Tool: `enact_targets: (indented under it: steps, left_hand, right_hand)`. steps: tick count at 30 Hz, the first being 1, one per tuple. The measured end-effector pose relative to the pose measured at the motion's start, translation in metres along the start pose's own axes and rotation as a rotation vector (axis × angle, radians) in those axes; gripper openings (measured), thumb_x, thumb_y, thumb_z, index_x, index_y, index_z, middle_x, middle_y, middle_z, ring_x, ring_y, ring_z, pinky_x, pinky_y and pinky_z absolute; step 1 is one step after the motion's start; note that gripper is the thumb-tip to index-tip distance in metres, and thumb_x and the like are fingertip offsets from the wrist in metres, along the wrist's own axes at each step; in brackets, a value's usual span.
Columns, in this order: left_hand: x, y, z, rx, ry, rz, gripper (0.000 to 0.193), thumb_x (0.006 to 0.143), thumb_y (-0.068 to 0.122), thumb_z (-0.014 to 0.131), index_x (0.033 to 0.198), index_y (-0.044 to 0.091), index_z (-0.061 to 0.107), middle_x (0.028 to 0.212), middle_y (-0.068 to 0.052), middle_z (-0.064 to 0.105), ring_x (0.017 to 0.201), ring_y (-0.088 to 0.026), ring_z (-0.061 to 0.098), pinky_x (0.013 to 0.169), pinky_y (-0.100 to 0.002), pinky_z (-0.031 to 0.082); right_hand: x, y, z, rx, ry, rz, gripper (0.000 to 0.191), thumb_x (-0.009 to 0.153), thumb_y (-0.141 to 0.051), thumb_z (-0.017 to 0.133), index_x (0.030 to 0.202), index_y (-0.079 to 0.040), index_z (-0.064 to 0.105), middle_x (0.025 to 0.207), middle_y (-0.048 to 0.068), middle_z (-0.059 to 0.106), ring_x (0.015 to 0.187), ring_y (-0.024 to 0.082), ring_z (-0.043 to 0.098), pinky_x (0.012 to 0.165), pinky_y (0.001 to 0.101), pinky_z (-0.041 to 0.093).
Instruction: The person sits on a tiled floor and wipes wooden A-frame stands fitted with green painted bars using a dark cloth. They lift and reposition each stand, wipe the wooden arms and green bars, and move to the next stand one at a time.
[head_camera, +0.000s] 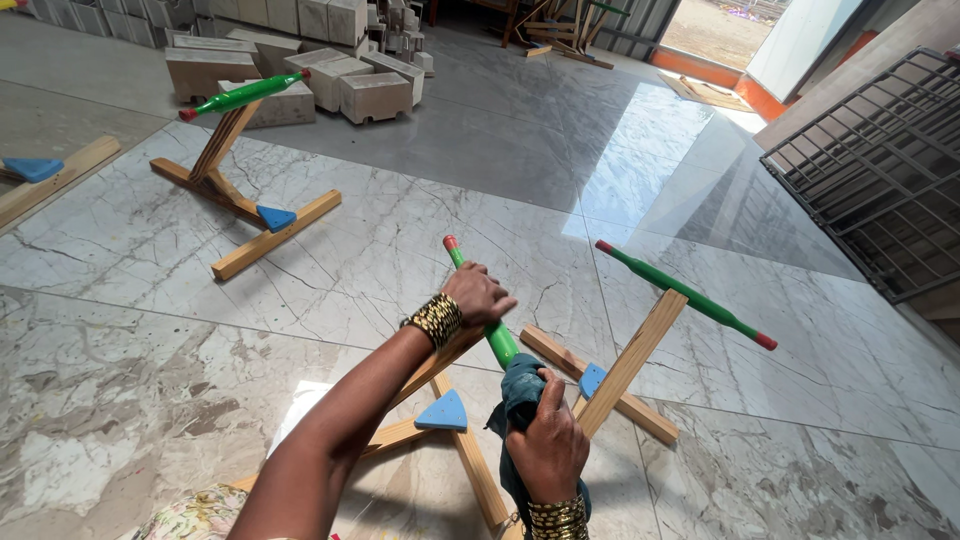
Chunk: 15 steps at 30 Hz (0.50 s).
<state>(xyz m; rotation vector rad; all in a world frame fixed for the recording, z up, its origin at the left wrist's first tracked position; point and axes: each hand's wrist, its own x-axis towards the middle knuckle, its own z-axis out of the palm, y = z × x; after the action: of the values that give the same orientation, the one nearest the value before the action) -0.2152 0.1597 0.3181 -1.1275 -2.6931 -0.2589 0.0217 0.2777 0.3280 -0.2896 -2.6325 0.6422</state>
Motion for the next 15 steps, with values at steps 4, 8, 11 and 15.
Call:
enact_targets:
  steps: [4, 8, 11, 15]
  left_hand:
    - [-0.055, 0.056, 0.013, -0.223, 0.390, 0.328, 0.052, 0.113, 0.041, 0.029, 0.104, 0.011, 0.070, 0.090, -0.012, 0.066, 0.098, -0.028, 0.061, 0.108, -0.046, 0.041]
    - [-0.066, 0.058, 0.007, -0.226, 0.464, 0.356, 0.047, 0.111, 0.036, 0.036, 0.094, 0.008, 0.069, 0.090, -0.014, 0.067, 0.093, -0.031, 0.063, 0.100, -0.043, 0.046]
    - [-0.037, 0.057, -0.002, -0.146, -0.007, 0.114, 0.051, 0.106, 0.045, 0.036, 0.092, 0.016, 0.076, 0.081, -0.010, 0.073, 0.082, -0.027, 0.069, 0.098, -0.043, 0.048]
    - [0.002, 0.046, -0.004, -0.033, -0.351, 0.009, 0.057, 0.100, 0.062, 0.044, 0.103, 0.017, 0.079, 0.085, -0.009, 0.070, 0.085, -0.028, 0.067, 0.091, -0.046, 0.054]
  right_hand:
    - [-0.004, -0.002, -0.001, 0.027, 0.081, -0.030, 0.078, 0.065, -0.010, 0.081, 0.134, -0.018, 0.046, 0.107, 0.016, 0.072, 0.094, 0.042, 0.070, 0.074, 0.0529, 0.055]
    - [-0.003, -0.003, -0.002, -0.006, -0.019, 0.034, 0.074, 0.068, -0.012, 0.081, 0.132, -0.017, 0.045, 0.104, 0.016, 0.072, 0.095, 0.041, 0.070, 0.076, 0.0527, 0.055]
    - [0.000, -0.004, -0.001, -0.020, -0.016, 0.024, 0.074, 0.068, -0.010, 0.079, 0.133, -0.017, 0.045, 0.107, 0.016, 0.071, 0.094, 0.041, 0.071, 0.075, 0.0523, 0.056]
    - [-0.001, -0.001, 0.000, -0.001, 0.000, -0.048, 0.074, 0.068, -0.012, 0.081, 0.133, -0.015, 0.046, 0.103, 0.016, 0.072, 0.093, 0.040, 0.072, 0.074, 0.0499, 0.057]
